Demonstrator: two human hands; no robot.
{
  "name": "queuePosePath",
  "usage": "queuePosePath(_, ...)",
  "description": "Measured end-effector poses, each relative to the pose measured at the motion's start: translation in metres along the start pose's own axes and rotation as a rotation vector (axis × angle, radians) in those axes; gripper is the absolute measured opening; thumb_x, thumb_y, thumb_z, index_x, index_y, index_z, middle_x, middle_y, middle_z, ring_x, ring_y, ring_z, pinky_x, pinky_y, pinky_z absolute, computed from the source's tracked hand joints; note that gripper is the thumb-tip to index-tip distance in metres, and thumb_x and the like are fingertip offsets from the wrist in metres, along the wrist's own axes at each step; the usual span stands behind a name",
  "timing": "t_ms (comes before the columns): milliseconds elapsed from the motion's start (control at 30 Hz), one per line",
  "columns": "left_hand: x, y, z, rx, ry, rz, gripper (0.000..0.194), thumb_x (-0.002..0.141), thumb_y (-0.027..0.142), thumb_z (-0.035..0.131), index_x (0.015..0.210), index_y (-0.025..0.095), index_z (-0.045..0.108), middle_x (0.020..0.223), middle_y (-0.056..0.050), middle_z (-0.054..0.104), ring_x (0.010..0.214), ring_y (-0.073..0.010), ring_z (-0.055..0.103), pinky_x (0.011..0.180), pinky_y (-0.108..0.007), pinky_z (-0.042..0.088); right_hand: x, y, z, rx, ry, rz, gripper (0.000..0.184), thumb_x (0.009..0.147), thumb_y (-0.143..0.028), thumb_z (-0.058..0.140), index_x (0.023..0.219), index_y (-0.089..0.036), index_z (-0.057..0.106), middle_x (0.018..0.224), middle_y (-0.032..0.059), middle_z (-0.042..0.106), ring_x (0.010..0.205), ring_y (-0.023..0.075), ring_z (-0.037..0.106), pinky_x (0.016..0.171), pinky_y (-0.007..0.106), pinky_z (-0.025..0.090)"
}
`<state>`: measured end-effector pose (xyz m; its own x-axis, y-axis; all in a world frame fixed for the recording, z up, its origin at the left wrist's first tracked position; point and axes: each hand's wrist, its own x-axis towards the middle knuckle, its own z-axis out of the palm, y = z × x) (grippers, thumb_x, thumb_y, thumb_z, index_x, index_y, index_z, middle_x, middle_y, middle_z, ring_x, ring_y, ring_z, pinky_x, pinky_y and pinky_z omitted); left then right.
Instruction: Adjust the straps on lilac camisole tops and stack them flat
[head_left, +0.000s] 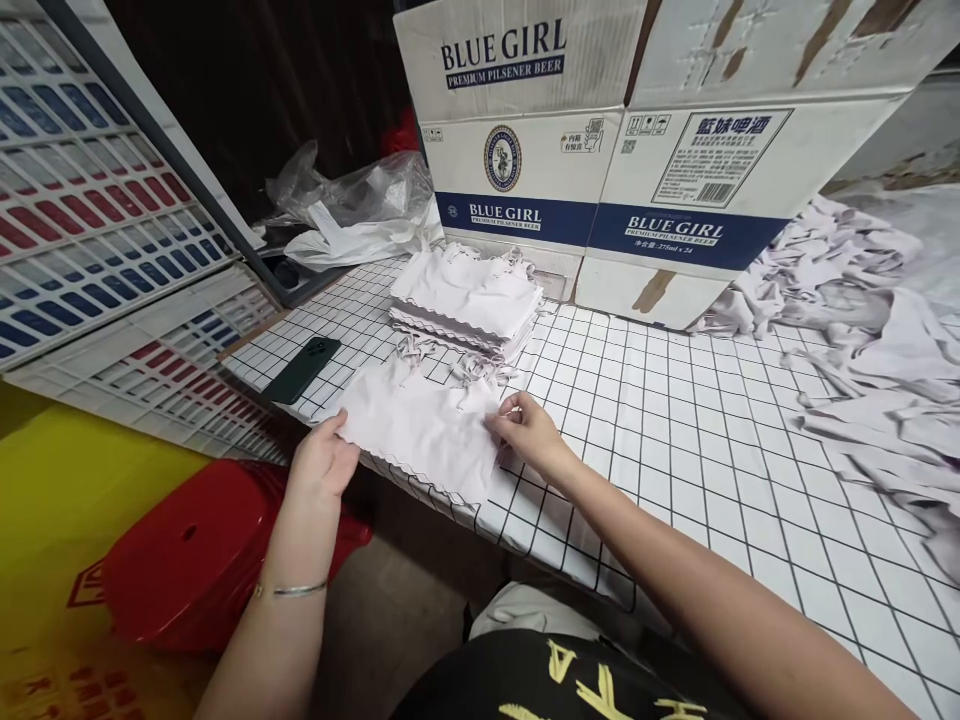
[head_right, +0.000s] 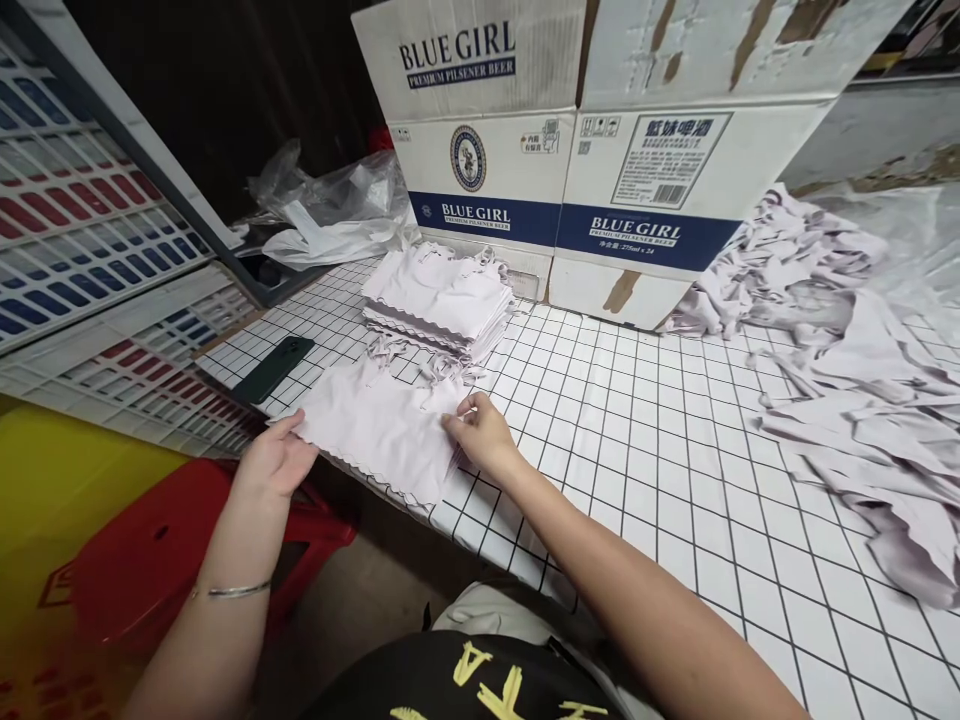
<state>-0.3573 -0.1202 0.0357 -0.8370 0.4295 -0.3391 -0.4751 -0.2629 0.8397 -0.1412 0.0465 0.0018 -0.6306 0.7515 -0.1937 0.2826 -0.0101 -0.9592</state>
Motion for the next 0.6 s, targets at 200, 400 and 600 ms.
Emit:
queuePosePath(200,-0.095,-0.024,-0.002,0.069,-0.22,0.06,0.026,0.08,0.022,0.066,0.104,0.012,0.064,0.113,-0.013,0.063,0.108,-0.0228,0.058,0.103,-0.039,0.041,-0.004,-0.016,0.012,0.268,-0.101,0.149,0.053,0.063,-0.016,0.077,0.105,-0.027,0.045,0.071,-0.0063,0.053,0.051,0.0122,0.05,0.044,0.02,0.04)
queuePosePath(400,-0.136,-0.068,0.034,-0.386,-0.726,-0.766,0.097,0.068,0.083,0.053,0.127,0.006,0.058,0.139,-0.022,0.05,0.137,-0.0381,0.035,0.113,-0.052,0.028,-0.041,-0.059,-0.022,0.786,-0.243,0.29,0.065,0.057,-0.014,0.084,0.108,-0.025,0.044,0.089,0.001,0.06,0.072,0.0158,0.061,0.055,0.021,0.052)
queuePosePath(600,-0.134,-0.063,0.113,-0.386,-0.728,-0.704,0.061,0.094,0.051,0.045,0.14,0.012,0.046,0.134,-0.017,0.057,0.132,-0.0343,0.045,0.111,-0.052,0.031,-0.11,-0.048,-0.102,0.549,-0.207,0.027,0.056,0.069,-0.025,0.086,0.106,-0.024,0.044,0.085,-0.0001,0.058,0.066,0.0146,0.057,0.056,0.023,0.049)
